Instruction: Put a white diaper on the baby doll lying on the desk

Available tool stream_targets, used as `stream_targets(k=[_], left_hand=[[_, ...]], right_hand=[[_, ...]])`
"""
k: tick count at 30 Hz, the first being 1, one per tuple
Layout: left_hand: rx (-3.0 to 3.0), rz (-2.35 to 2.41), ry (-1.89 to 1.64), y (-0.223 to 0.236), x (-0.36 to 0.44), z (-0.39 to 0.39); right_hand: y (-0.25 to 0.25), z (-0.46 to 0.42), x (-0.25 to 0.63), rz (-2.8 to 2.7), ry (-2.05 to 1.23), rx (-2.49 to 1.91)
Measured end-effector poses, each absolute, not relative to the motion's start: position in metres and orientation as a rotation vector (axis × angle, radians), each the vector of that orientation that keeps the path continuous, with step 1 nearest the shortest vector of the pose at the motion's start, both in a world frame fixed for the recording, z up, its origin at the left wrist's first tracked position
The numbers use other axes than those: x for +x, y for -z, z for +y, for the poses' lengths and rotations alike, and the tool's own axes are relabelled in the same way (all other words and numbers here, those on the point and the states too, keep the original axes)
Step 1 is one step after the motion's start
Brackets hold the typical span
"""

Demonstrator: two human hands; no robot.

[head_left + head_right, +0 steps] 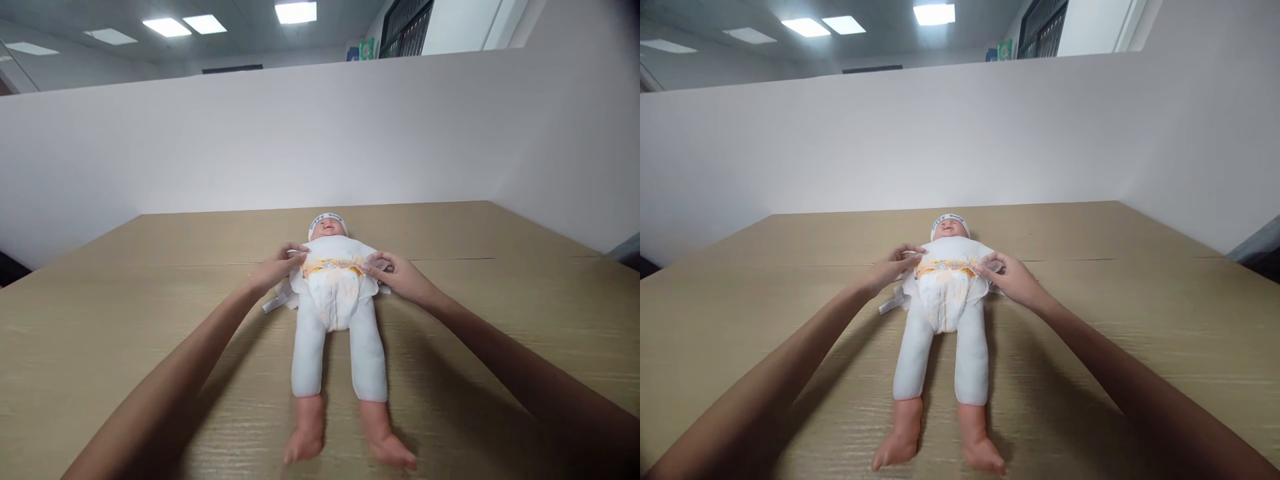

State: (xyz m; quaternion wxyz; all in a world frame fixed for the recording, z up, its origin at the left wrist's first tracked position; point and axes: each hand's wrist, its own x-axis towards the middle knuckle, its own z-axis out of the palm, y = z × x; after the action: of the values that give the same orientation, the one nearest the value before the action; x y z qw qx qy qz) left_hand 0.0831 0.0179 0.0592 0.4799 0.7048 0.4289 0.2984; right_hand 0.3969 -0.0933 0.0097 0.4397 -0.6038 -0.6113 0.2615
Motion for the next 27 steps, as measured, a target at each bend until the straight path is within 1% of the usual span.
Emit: stream_targets(k=[2,4,6,8,11,14,17,24,27], left_hand=[[1.87,1.089,-0.786,-0.069,0.088,0.015],[2.061,1.084,-0.897,-0.078,0.099,0.005],[2.267,0.972,-0.944,-0.085,0.117,-0.012],[2.492,0.805,-0.901,-0.087,0.137,-0.028],[2.734,0.672,-0.691,-0.083,0.166,-0.043],[2.82,0.729,-0.579,-0.074,0.181,-0.044],[2.81,0.792,-0.61,-0.067,0.183,-0.038],[2.779,0.803,-0.634,-0.064,0.181,-0.035],[2.767,0.803,-0.634,-0.063,0.181,-0.036]], right_hand=[[-0.004,-0.101,0.403,-1.542,-0.562,-1.559],[0.006,-0.112,0.408,-1.617,-0.346,-1.693],[0.019,-0.121,0.413,-1.702,-0.12,-1.789],[0.033,-0.126,0.416,-1.754,0.038,-1.825],[0.049,-0.124,0.418,-1.734,0.133,-1.842],[0.055,-0.119,0.421,-1.655,0.056,-1.866],[0.053,-0.117,0.423,-1.584,-0.095,-1.93],[0.039,-0.121,0.424,-1.508,-0.316,-2.067],[0.034,-0.123,0.421,-1.483,-0.505,-1.99]])
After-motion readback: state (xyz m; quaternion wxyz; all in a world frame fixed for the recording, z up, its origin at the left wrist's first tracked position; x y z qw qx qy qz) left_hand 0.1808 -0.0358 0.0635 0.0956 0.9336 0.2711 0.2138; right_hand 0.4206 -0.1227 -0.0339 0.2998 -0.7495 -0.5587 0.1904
